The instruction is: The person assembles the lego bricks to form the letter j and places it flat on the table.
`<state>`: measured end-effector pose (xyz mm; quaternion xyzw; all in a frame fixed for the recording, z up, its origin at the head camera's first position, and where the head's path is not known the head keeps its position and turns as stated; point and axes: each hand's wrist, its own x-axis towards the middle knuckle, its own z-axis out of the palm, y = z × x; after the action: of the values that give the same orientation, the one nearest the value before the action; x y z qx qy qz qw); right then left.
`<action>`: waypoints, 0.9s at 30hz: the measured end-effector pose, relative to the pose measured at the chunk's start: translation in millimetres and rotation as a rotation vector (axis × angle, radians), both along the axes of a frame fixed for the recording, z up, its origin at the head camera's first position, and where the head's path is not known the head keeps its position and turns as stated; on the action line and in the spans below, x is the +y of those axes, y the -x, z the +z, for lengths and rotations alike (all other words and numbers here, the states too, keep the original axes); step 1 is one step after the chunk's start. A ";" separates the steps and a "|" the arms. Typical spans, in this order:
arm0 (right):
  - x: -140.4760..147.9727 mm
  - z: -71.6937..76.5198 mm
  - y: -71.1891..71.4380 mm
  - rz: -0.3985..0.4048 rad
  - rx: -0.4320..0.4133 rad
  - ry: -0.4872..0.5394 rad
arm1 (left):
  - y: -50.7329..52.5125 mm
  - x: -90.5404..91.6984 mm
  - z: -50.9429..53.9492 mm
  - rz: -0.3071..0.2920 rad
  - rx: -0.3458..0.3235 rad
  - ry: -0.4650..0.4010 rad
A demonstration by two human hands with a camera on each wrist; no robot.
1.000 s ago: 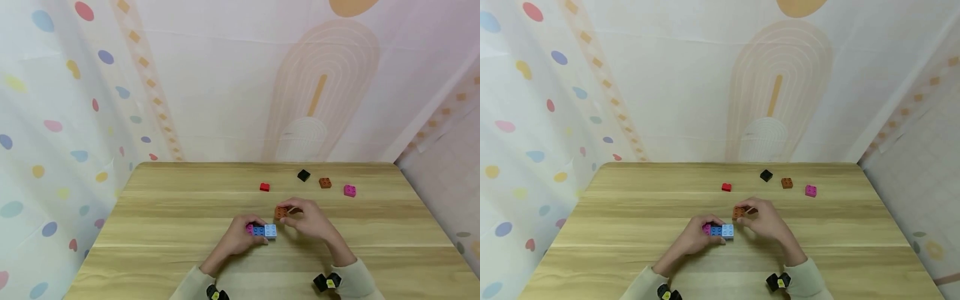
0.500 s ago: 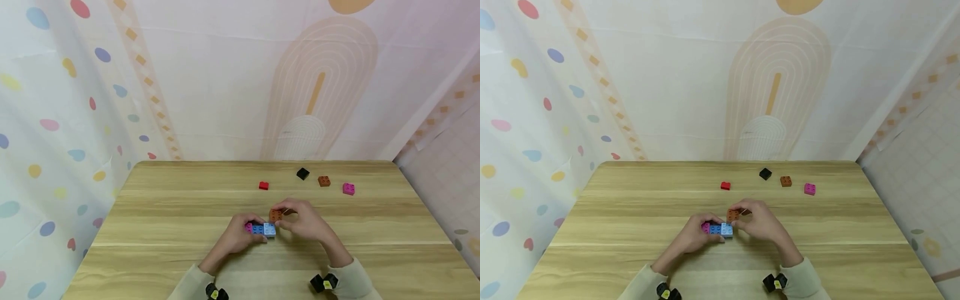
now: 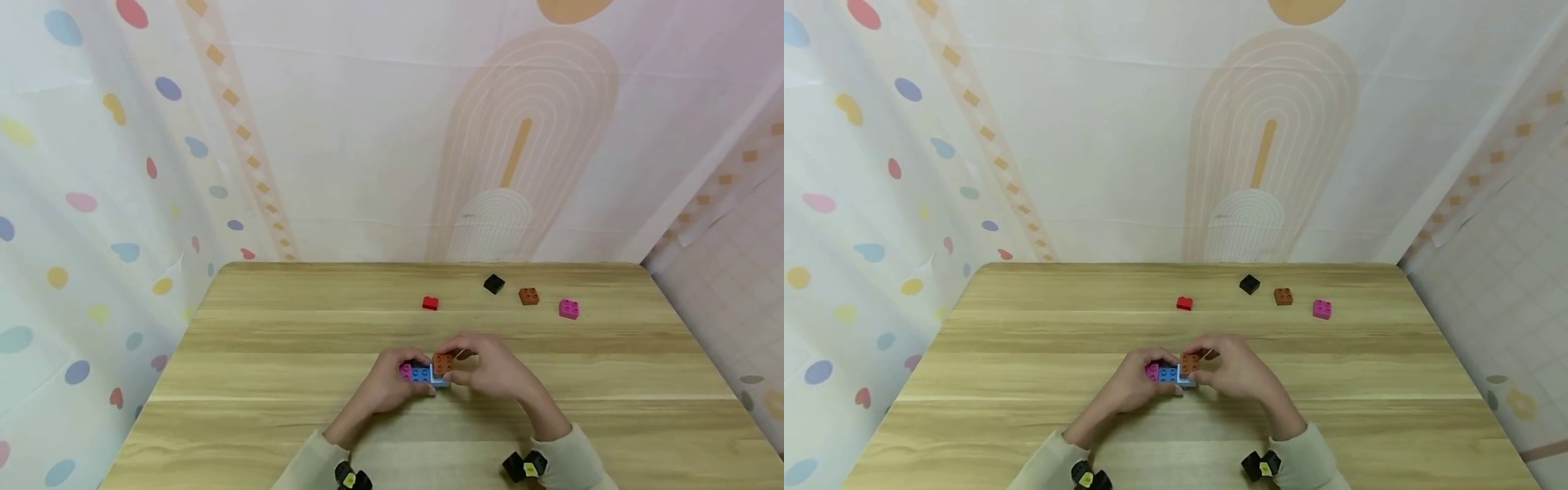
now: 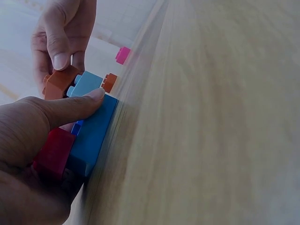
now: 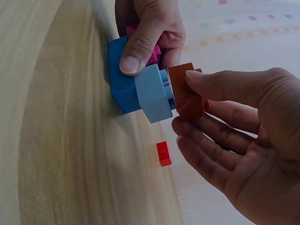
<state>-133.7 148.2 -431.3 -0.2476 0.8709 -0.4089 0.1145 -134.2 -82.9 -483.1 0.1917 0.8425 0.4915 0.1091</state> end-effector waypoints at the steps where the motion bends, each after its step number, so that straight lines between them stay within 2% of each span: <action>1: -0.4 -0.3 0.1 0.002 -0.003 -0.009 | 0.2 -0.1 0.1 0.002 0.000 0.001; 6: -2.7 -1.1 0.0 0.013 0.001 -0.041 | 1.0 -0.4 1.1 0.003 -0.003 0.004; 13: -4.0 -2.2 -1.0 0.019 0.005 -0.025 | 0.3 0.0 1.7 -0.002 -0.011 -0.007; 21: -5.6 -1.2 -0.4 0.001 -0.062 0.014 | 0.6 0.0 2.9 0.003 -0.013 -0.008; 27: -4.5 -1.6 0.6 -0.015 -0.117 0.026 | 0.2 -1.1 4.1 -0.006 -0.052 0.001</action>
<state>-134.3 143.8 -432.9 -0.2182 0.8591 -0.4348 0.1588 -134.4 -83.9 -479.0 0.1812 0.8390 0.4957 0.1324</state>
